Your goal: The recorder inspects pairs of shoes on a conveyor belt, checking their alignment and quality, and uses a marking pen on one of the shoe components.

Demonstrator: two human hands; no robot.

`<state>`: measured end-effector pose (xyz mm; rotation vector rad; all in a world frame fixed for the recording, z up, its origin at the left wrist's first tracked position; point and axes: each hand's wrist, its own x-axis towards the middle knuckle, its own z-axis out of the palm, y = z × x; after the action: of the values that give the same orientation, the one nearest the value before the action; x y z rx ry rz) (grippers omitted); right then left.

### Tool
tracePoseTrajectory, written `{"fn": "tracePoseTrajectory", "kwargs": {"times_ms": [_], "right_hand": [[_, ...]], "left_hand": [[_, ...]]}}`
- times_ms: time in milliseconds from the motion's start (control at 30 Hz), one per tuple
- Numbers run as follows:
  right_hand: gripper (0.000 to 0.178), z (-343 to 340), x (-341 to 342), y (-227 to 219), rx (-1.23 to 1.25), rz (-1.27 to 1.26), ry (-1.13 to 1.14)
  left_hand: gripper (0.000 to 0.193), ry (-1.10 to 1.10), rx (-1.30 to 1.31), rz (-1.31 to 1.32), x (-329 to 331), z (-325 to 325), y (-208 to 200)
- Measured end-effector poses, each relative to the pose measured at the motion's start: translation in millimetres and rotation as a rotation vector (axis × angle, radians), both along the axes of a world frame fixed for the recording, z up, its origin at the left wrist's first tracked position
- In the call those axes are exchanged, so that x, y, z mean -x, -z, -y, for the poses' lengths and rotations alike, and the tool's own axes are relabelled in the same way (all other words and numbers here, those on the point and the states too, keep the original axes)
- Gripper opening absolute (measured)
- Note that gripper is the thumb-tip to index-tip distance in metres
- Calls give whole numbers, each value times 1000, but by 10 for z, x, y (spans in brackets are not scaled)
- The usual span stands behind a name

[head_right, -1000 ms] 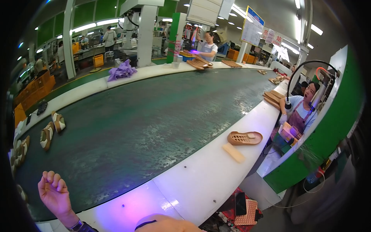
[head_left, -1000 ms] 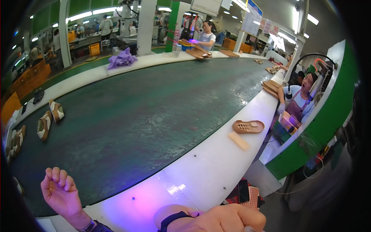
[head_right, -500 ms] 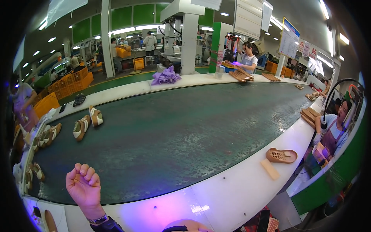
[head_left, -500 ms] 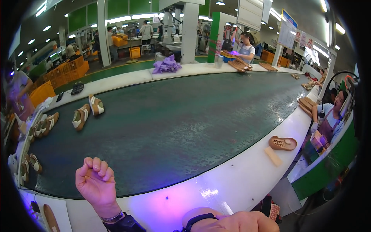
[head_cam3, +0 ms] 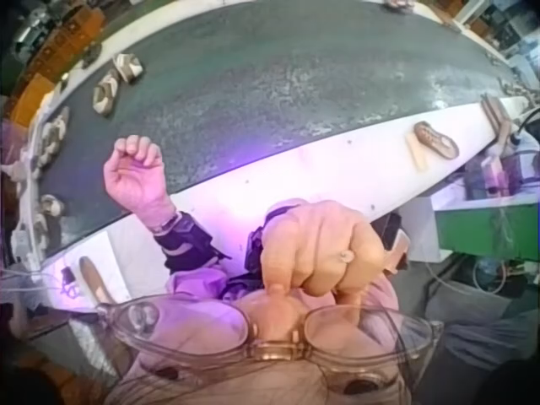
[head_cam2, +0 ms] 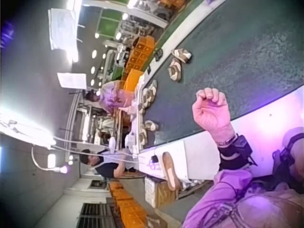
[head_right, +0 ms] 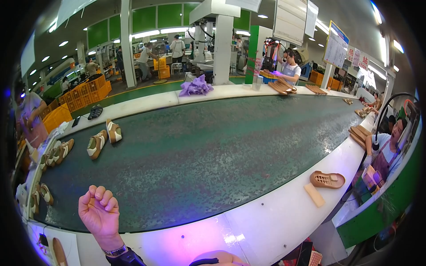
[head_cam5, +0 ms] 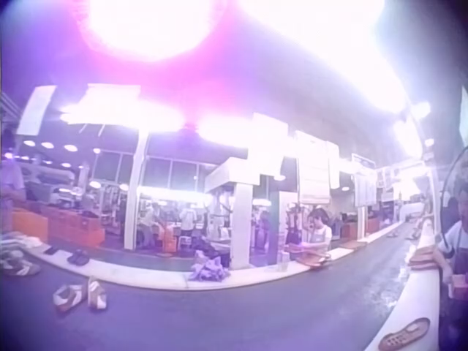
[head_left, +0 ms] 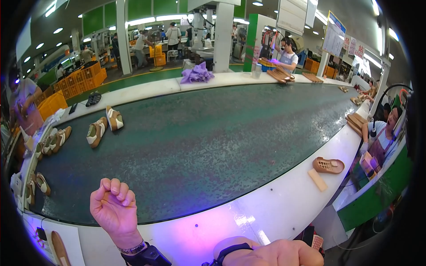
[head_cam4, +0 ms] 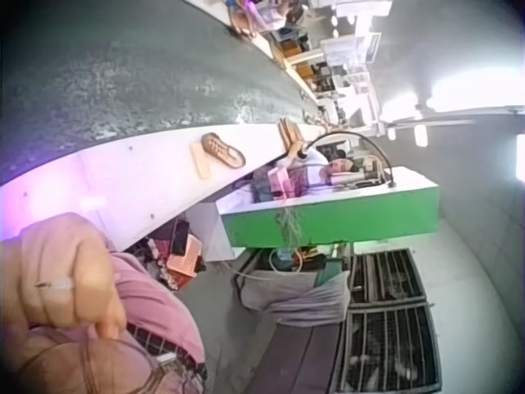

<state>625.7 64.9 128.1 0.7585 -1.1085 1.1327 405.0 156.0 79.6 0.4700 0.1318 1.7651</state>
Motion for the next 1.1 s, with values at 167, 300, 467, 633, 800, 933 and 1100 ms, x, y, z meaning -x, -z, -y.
{"fn": "tracePoseTrajectory", "kwargs": {"times_ms": [167,300,467,633,800,933,1100], "right_hand": [[18,-53,17,-61,-22,51,-57],[18,-80,32,-53,-82,11,-67],[18,-47,6,-56,-10,19,81],[28,121,188,-82,501,156,321],[52,-226,490,-105,95,477,791],[72,-463,689,102,-167,420,837],[64,-205,820,188,-282,357,798]], "left_hand": [[12,7,0,9,-4,6,10],[11,33,-17,4,-19,11,5],[12,35,-31,18,-74,56,-23],[21,59,-118,-95,-172,157,-126],[45,-474,-189,-471,-549,599,-359],[47,-470,163,-508,-579,520,-239],[46,-496,110,-501,-528,653,-294]]}}
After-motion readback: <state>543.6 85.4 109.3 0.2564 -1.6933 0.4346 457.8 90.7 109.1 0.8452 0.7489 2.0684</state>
